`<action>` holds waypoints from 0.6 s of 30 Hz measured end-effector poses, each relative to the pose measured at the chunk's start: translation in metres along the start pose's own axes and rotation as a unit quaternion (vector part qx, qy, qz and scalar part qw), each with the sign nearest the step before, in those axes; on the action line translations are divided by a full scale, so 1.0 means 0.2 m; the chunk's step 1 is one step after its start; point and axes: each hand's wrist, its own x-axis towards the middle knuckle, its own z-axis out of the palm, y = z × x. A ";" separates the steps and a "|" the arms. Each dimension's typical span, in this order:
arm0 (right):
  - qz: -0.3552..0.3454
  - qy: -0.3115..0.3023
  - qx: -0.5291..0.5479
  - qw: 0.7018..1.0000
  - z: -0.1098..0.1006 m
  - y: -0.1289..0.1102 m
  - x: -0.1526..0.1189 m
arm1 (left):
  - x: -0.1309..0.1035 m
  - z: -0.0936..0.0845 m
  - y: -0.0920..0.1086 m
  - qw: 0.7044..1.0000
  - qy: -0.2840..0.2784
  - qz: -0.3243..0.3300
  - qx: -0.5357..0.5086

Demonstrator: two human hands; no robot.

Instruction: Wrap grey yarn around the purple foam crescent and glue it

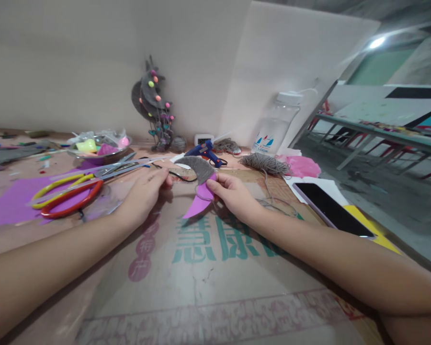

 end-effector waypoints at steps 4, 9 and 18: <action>0.014 -0.029 0.004 0.999 0.01 -0.01 -0.01 | -0.03 0.01 0.04 0.994 -0.063 -0.006 0.085; -0.002 -0.017 -0.005 1.000 0.01 -0.01 -0.01 | -0.05 0.01 0.06 0.984 -0.084 0.001 0.160; -0.055 0.026 -0.045 0.997 0.00 -0.01 0.00 | -0.07 0.04 0.07 0.924 -0.215 0.111 0.295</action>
